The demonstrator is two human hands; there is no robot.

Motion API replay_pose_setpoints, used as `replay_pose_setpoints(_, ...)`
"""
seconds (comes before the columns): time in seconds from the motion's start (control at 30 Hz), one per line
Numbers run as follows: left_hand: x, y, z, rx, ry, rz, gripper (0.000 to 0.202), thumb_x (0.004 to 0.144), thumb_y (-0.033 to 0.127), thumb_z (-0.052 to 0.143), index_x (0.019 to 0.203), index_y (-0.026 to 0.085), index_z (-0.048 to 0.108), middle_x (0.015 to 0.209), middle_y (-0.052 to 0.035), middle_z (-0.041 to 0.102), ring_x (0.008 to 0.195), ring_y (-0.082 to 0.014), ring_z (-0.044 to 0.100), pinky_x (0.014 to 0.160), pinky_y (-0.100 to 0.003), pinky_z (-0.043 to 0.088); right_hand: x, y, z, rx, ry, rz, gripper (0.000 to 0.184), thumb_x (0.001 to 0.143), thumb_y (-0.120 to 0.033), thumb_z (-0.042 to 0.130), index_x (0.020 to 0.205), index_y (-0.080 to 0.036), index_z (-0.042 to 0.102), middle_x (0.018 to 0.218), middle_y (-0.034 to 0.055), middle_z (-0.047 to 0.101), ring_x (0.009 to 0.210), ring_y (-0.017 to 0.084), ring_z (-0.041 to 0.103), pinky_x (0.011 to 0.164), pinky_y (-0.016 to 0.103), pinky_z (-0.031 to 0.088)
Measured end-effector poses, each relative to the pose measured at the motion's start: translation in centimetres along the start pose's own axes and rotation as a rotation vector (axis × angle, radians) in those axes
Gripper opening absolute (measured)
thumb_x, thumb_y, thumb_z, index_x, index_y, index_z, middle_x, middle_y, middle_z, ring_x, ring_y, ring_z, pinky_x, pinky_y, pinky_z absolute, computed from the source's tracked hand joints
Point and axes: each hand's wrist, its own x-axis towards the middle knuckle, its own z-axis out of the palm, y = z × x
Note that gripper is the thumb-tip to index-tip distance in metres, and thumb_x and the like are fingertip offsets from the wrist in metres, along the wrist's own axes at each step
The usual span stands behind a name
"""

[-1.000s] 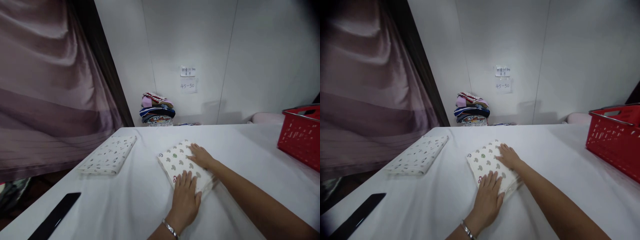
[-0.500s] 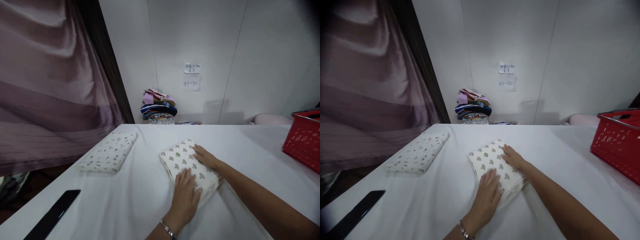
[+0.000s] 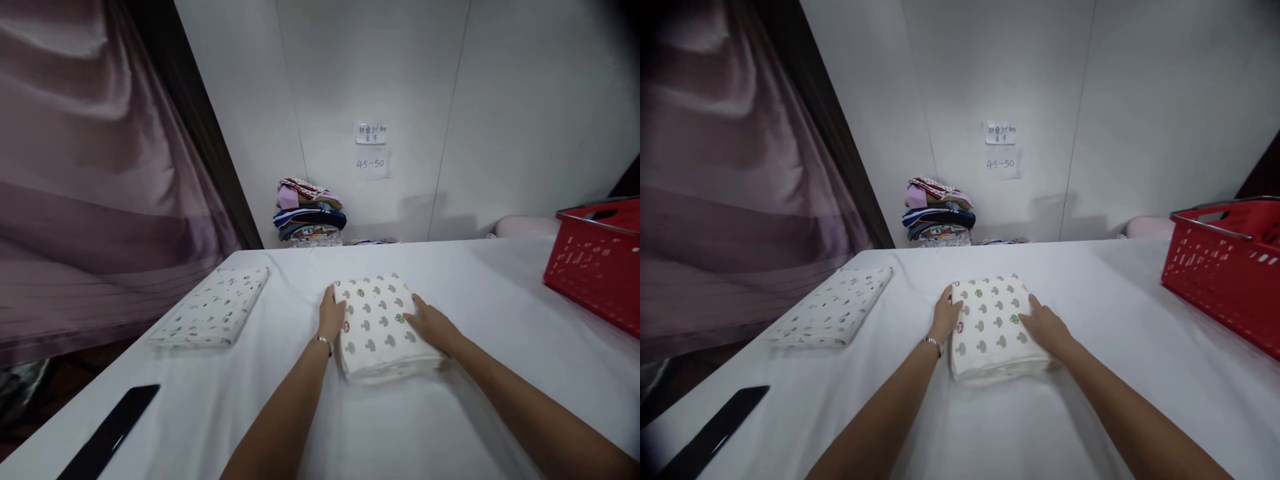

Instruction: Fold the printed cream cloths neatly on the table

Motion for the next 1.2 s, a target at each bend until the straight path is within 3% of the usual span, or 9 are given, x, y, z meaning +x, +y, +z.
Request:
replay_pose_setpoints(0.13, 1.9, 0.3, 0.2, -0.052, -0.063, -0.113, 0.057, 0.069, 0.014, 0.064, 0.124, 0.014, 0.049, 0.119, -0.0109, 0.059, 0.112, -0.0229, 0.053, 0.098, -0.034, 0.039, -3.5, 0.1, -0.9, 0.019, -0.041, 0.066, 0.068, 0.086, -0.06, 0.035, 0.142, -0.022, 0.028, 0.106, 0.0153, 0.064, 0.087, 0.03, 0.064, 0.07, 0.04, 0.047)
replay_pose_setpoints(0.3, -1.5, -0.6, -1.0, -0.07, -0.104, -0.13, 0.067, 0.071, 0.025, 0.066, 0.132, 0.017, 0.042, 0.128, -0.0118, 0.053, 0.115, -0.024, 0.051, 0.095, -0.034, 0.04, -4.9, 0.3, -2.7, 0.013, -0.04, 0.067, 0.068, 0.085, -0.06, 0.037, 0.139, -0.018, 0.035, 0.113, 0.0173, 0.061, 0.099, 0.034, 0.06, 0.075, 0.045, 0.048)
replay_pose_setpoints(0.37, -3.9, -0.7, -1.9, -0.071, -0.108, -0.081, 0.066, 0.072, 0.025, 0.066, 0.133, 0.019, 0.042, 0.134, -0.011, 0.047, 0.117, -0.0236, 0.049, 0.094, -0.033, 0.042, -5.4, -0.1, -3.3, 0.024, 0.042, -0.002, 0.061, 0.086, -0.054, 0.04, 0.135, -0.018, 0.04, 0.123, 0.0163, 0.055, 0.11, 0.034, 0.053, 0.083, 0.048, 0.046)
replay_pose_setpoints(0.47, -7.5, -0.2, -3.4, -0.038, -0.09, 0.049, 0.047, 0.075, 0.024, 0.061, 0.122, 0.023, 0.054, 0.137, -0.0061, 0.043, 0.118, -0.0208, 0.047, 0.092, -0.031, 0.043, -6.6, -1.4, -3.8, 0.133, 0.164, -0.218, 0.042, 0.087, -0.043, 0.044, 0.123, -0.022, 0.053, 0.129, 0.0101, 0.051, 0.12, 0.028, 0.045, 0.095, 0.045, 0.042)
replay_pose_setpoints(0.57, -10.3, 0.7, -4.5, 0.016, -0.095, 0.203, 0.024, 0.079, 0.027, 0.058, 0.101, 0.024, 0.065, 0.121, -0.0031, 0.054, 0.112, -0.0182, 0.05, 0.092, -0.032, 0.043, -8.3, -3.2, -4.0, 0.263, 0.126, -0.396, 0.029, 0.089, -0.037, 0.044, 0.109, -0.025, 0.062, 0.117, 0.0063, 0.059, 0.11, 0.023, 0.053, 0.093, 0.04, 0.046)
replay_pose_setpoints(0.67, -11.8, 1.2, -4.9, 0.119, -0.167, 0.363, 0.016, 0.077, 0.028, 0.062, 0.092, 0.024, 0.068, 0.105, -0.0023, 0.06, 0.105, -0.0184, 0.051, 0.093, -0.035, 0.042, -9.6, -4.5, -3.8, 0.273, 0.08, -0.462, 0.025, 0.089, -0.032, 0.045, 0.1, -0.026, 0.066, 0.107, 0.0051, 0.064, 0.101, 0.022, 0.057, 0.086, 0.038, 0.049)
replay_pose_setpoints(0.83, -12.3, 1.3, -4.5, 0.301, -0.232, 0.518, 0.013, 0.08, 0.023, 0.06, 0.089, 0.024, 0.068, 0.095, -0.0013, 0.063, 0.096, -0.0185, 0.051, 0.086, -0.035, 0.041, -10.1, -4.7, -3.0, 0.178, 0.051, -0.51, 0.026, 0.089, -0.025, 0.043, 0.099, -0.025, 0.068, 0.102, 0.0057, 0.065, 0.097, 0.022, 0.056, 0.082, 0.038, 0.049)
replay_pose_setpoints(1.03, -12.4, 2.3, -3.3, 0.461, -0.201, 0.551, 0.017, 0.088, 0.028, 0.05, 0.088, 0.026, 0.067, 0.094, -0.0005, 0.062, 0.095, -0.0176, 0.05, 0.087, -0.037, 0.035, -9.5, -4.3, -2.3, 0.127, 0.077, -0.475, 0.027, 0.089, -0.024, 0.043, 0.099, -0.021, 0.069, 0.094, 0.0078, 0.064, 0.091, 0.021, 0.055, 0.078, 0.034, 0.047)
replay_pose_setpoints(1.2, -12.0, 3.3, -2.5, 0.569, -0.275, 0.557, 0.018, 0.087, 0.025, 0.05, 0.086, 0.025, 0.068, 0.087, -0.0011, 0.062, 0.089, -0.0173, 0.051, 0.084, -0.036, 0.035, -9.2, -5.2, -2.8, 0.039, 0.023, -0.452, 0.023, 0.088, -0.021, 0.048, 0.091, -0.022, 0.071, 0.087, 0.0071, 0.063, 0.087, 0.02, 0.055, 0.075, 0.031, 0.044)
